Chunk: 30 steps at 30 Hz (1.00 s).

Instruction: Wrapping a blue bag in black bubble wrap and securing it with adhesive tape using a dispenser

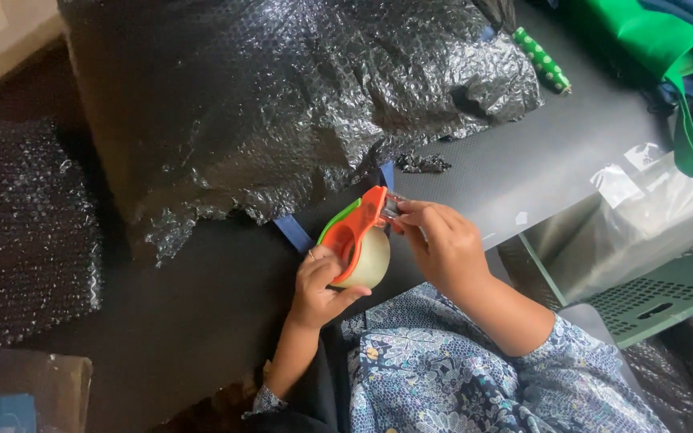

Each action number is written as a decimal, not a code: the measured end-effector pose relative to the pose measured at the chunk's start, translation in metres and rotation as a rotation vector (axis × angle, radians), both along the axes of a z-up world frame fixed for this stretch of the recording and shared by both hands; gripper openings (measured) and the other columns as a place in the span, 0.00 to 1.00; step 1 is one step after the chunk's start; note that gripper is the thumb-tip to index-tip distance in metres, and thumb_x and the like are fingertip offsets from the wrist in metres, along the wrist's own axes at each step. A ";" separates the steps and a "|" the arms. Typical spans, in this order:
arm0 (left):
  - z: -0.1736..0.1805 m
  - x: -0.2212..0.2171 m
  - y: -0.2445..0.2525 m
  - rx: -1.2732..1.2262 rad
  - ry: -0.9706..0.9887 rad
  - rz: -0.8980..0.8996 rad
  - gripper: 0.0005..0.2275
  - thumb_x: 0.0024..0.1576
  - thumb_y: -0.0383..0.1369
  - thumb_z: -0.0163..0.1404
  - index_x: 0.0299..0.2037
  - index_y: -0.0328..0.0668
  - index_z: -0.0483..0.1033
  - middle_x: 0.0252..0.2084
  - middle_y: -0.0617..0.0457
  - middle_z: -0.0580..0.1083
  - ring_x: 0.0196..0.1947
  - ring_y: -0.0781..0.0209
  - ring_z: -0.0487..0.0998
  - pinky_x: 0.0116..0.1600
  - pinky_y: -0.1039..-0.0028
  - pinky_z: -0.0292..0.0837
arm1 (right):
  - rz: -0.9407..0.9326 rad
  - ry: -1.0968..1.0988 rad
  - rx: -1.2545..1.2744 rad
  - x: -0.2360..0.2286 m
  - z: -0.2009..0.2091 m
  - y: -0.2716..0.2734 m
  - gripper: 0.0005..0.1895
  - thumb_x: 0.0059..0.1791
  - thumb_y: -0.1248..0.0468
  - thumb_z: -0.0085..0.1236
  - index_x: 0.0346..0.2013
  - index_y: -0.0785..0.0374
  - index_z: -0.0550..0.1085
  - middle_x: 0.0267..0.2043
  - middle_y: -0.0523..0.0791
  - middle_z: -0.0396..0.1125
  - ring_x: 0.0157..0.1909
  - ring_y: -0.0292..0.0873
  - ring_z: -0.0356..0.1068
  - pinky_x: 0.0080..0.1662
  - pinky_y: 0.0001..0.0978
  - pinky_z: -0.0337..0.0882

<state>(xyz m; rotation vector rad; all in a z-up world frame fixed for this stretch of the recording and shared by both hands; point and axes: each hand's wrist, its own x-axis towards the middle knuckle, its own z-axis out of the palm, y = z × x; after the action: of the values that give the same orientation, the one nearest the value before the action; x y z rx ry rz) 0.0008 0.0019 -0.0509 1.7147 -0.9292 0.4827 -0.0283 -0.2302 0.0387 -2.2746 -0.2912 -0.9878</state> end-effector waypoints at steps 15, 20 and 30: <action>0.008 -0.006 0.001 0.021 -0.053 0.019 0.27 0.48 0.56 0.66 0.19 0.45 0.65 0.21 0.54 0.68 0.23 0.50 0.72 0.37 0.67 0.72 | 0.371 0.393 0.431 -0.016 0.062 -0.023 0.09 0.41 0.72 0.70 0.23 0.66 0.75 0.25 0.48 0.75 0.26 0.48 0.76 0.35 0.37 0.75; 0.000 -0.008 0.001 -0.028 -0.031 -0.002 0.27 0.48 0.55 0.66 0.19 0.44 0.66 0.22 0.53 0.70 0.22 0.49 0.72 0.35 0.66 0.73 | 0.420 0.396 0.408 -0.026 0.095 -0.030 0.06 0.40 0.72 0.69 0.21 0.65 0.78 0.21 0.49 0.74 0.21 0.47 0.75 0.32 0.36 0.76; 0.029 -0.003 0.006 0.022 0.108 -0.057 0.29 0.54 0.58 0.53 0.21 0.47 0.50 0.20 0.57 0.58 0.23 0.60 0.63 0.29 0.71 0.60 | 0.440 0.710 0.751 0.022 0.043 -0.085 0.10 0.47 0.66 0.67 0.25 0.58 0.72 0.28 0.42 0.71 0.33 0.34 0.70 0.38 0.24 0.72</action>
<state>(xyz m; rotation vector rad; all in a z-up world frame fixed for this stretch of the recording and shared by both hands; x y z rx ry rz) -0.0019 0.0074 -0.0215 1.7125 -0.9059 0.3406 -0.0061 -0.3150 0.0812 -1.6133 -0.0747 0.0002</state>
